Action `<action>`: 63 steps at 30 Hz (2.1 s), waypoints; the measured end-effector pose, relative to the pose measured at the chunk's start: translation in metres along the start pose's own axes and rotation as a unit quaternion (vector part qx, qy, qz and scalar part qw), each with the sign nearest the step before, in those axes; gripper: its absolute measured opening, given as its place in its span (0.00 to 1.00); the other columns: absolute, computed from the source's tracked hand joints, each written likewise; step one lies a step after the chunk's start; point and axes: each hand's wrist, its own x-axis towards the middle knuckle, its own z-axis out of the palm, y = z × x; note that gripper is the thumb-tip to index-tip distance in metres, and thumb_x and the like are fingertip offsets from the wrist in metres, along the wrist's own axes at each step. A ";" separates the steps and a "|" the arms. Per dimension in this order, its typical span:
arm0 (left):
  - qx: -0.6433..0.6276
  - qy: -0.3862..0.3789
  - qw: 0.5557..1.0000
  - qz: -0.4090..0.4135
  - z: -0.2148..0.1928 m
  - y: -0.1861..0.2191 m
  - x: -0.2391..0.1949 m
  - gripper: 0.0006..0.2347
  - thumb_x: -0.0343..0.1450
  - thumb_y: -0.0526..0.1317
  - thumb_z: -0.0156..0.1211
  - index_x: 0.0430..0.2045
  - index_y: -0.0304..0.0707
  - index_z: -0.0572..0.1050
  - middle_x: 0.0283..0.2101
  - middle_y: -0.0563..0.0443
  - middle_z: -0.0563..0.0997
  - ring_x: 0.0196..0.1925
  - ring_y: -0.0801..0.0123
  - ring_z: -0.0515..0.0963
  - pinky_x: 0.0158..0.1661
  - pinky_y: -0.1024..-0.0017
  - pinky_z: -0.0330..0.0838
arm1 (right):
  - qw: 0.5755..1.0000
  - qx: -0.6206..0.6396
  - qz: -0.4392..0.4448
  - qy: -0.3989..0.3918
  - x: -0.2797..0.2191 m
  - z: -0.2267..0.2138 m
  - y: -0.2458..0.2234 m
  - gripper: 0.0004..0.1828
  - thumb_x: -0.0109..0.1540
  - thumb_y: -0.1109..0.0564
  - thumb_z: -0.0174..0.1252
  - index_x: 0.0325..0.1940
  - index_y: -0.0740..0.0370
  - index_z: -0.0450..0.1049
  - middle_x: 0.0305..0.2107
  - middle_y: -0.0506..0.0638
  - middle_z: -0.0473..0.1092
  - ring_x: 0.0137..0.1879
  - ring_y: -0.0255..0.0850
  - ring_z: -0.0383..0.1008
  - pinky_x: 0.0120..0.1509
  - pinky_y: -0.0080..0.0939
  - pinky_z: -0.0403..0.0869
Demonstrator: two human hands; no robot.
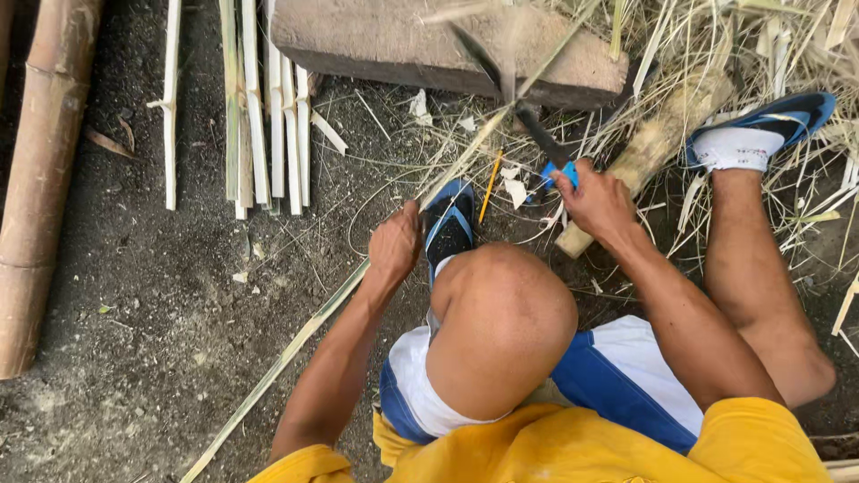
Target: The person sits on the ground and uses a machete to split long bamboo strips into thinner pieces. They repeatedly position each strip against a wooden block and strike it with the machete to separate the layers, then place the finished pieces aside.
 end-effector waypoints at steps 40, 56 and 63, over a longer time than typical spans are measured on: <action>-0.217 -0.116 0.967 0.063 0.051 -0.035 0.019 0.17 0.80 0.51 0.44 0.41 0.35 0.75 0.32 0.37 0.81 0.34 0.50 0.81 0.36 0.53 0.73 | 0.985 -0.117 -0.112 -0.065 0.001 0.060 0.014 0.31 0.68 0.25 0.43 0.47 0.54 0.66 0.19 0.52 0.69 0.24 0.54 0.74 0.28 0.55 0.72; -0.326 -0.200 0.923 0.040 0.078 0.039 0.140 0.18 0.77 0.53 0.40 0.46 0.40 0.72 0.28 0.49 0.78 0.27 0.66 0.78 0.27 0.63 0.75 | 0.989 0.067 0.096 0.087 0.044 0.000 0.069 0.24 0.72 0.39 0.51 0.51 0.64 0.70 0.25 0.70 0.73 0.35 0.68 0.77 0.42 0.68 0.73; -0.354 -0.242 0.903 0.026 0.066 0.027 0.117 0.20 0.81 0.53 0.40 0.38 0.35 0.74 0.25 0.57 0.68 0.27 0.73 0.66 0.27 0.70 0.64 | 0.998 -0.030 0.004 -0.064 0.024 0.012 0.036 0.29 0.71 0.33 0.43 0.46 0.62 0.68 0.16 0.50 0.66 0.16 0.44 0.67 0.21 0.51 0.72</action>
